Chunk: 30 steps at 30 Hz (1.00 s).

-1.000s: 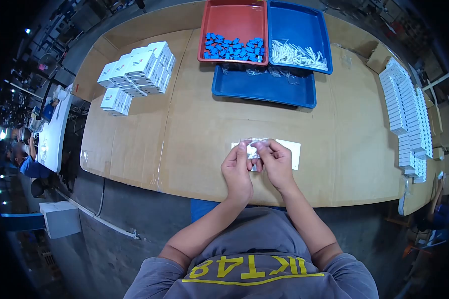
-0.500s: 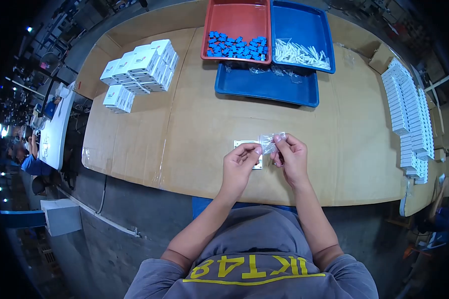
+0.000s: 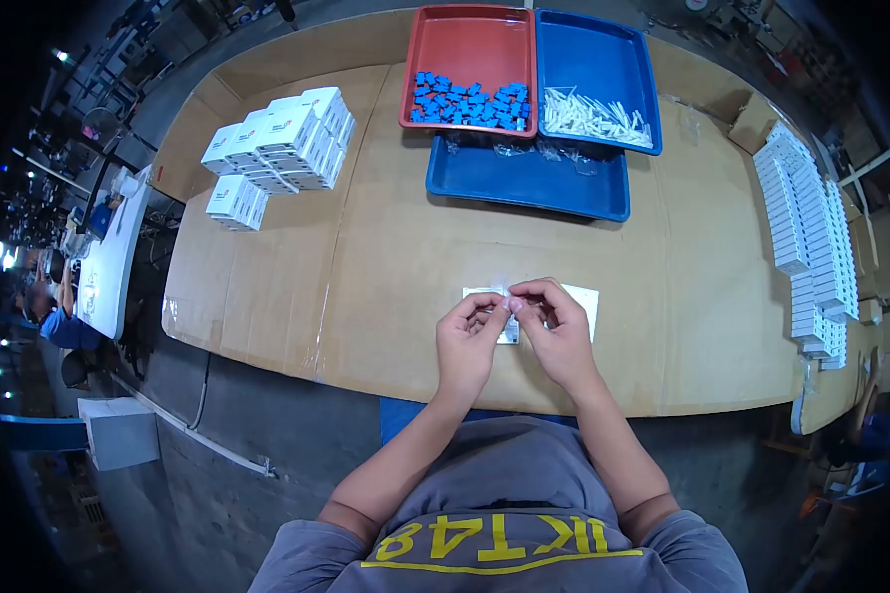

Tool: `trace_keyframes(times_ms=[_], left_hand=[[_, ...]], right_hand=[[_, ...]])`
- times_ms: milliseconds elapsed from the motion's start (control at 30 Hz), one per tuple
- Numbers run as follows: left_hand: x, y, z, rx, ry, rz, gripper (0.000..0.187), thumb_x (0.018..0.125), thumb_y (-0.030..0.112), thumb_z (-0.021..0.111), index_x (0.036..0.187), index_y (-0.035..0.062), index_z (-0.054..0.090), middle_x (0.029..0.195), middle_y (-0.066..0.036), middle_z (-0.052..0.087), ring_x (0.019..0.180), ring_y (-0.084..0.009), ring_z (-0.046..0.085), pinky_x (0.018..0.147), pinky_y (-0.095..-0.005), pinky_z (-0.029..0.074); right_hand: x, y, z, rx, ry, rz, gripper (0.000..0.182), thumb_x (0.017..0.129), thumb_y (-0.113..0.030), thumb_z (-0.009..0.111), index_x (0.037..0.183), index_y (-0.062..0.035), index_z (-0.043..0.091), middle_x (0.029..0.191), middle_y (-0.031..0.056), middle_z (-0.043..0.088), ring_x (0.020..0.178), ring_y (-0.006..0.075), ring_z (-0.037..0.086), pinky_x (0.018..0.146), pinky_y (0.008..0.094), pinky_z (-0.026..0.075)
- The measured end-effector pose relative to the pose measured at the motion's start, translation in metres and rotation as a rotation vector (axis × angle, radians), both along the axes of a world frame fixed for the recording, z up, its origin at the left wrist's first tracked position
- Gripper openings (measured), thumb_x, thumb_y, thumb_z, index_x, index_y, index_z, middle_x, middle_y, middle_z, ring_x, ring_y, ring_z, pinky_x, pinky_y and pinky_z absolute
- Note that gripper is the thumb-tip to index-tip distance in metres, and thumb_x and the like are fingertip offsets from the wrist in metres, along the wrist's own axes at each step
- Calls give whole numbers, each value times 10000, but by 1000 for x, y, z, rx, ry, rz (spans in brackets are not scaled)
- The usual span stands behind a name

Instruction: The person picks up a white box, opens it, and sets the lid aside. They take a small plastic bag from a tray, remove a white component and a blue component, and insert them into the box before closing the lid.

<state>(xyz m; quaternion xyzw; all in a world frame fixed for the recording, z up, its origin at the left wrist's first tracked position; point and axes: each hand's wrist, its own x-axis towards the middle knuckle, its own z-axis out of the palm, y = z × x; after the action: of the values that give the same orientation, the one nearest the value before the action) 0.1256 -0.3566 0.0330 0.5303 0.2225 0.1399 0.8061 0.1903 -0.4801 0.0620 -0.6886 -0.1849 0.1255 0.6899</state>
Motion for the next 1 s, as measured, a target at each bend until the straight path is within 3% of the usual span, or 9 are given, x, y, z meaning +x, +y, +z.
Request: trace_keyframes(times_ms=[133, 333, 433, 633, 900, 1000], left_hand=[[-1, -1, 0, 69, -79, -29, 156, 1015, 110, 704, 1097, -23, 704, 921, -4, 683, 807, -42, 616, 729, -210, 509], [-1, -1, 11, 505, -127, -71, 139, 1009, 91, 697, 1072, -33, 701, 952, -55, 685, 839, -107, 626, 774, -261, 515], [0, 0, 15, 675, -158, -60, 119, 986, 68, 709, 1043, -37, 703, 947, -81, 682, 827, -138, 642, 766, -280, 520], [-2, 1, 18, 775, -133, -21, 76, 934, 8, 732, 994, -34, 713, 911, -85, 683, 790, -145, 646, 723, -282, 519], [-1, 2, 10, 935, -146, 148, 94, 875, -12, 773, 951, -9, 718, 880, -75, 677, 731, -141, 636, 670, -280, 516], [-1, -2, 10, 1010, -162, 146, 130, 824, 79, 811, 898, 67, 704, 866, -43, 683, 698, -197, 645, 680, -354, 487]], right_hand=[[0, -2, -1, 155, 265, 52, 191, 994, -52, 706, 1143, 63, 674, 1048, 72, 691, 960, 108, 675, 847, 247, 575], [4, -8, -4, 103, 267, 28, 208, 970, -58, 741, 1132, 68, 702, 1012, 79, 717, 903, 102, 677, 788, 230, 578], [4, -10, -2, -58, 59, -11, 166, 968, -48, 733, 1086, 69, 738, 997, 88, 729, 870, 100, 678, 758, 225, 563], [5, -8, -16, -12, 66, -22, 158, 987, -53, 692, 1064, 70, 753, 980, 112, 737, 858, 114, 698, 723, 231, 559], [-4, -3, 0, -140, -19, -109, 167, 980, -26, 664, 1098, 70, 733, 907, 115, 752, 731, 133, 727, 651, 260, 569], [-3, -2, -3, -181, -93, -136, 175, 970, -22, 673, 1118, 60, 718, 886, 106, 747, 703, 118, 717, 622, 253, 553]])
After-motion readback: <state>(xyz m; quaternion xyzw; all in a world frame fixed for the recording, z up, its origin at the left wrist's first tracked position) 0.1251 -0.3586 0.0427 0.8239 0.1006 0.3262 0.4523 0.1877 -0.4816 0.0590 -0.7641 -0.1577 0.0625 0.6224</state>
